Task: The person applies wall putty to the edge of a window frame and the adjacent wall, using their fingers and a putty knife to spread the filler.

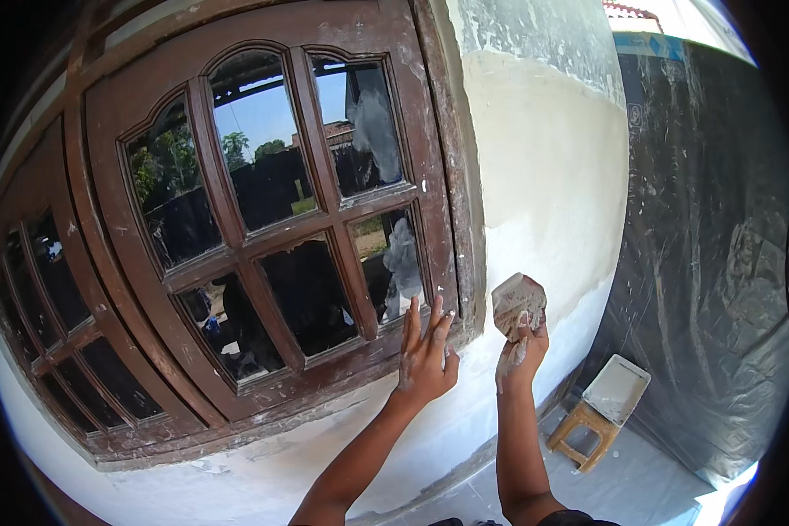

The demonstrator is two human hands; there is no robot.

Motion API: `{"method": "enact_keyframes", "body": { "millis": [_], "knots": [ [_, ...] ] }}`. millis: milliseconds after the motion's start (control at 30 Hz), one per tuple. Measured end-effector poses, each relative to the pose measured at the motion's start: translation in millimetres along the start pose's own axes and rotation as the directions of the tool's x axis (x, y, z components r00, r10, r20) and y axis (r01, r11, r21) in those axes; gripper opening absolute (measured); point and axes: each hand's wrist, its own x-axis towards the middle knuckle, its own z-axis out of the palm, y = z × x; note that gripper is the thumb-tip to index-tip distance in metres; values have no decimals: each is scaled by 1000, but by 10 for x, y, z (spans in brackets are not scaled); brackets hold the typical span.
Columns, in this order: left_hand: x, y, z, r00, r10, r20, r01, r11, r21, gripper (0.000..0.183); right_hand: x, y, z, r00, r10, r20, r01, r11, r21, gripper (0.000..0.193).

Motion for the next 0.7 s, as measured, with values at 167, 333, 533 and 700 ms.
{"method": "enact_keyframes", "body": {
  "millis": [167,333,533,700],
  "knots": [
    [139,-163,95,994,105,-20,-104,994,27,60,92,125,119,981,-186,-54,169,956,-238,32],
    [198,-236,204,995,100,-12,-100,995,-2,60,229,201,194,965,-261,-24,241,921,-305,32],
    [179,-347,210,993,114,-20,-114,993,-9,60,455,405,303,879,-474,62,419,703,-574,40],
    [138,-391,178,985,170,3,-170,985,-24,61,426,461,631,814,-554,175,476,463,-748,51]
  ]
}}
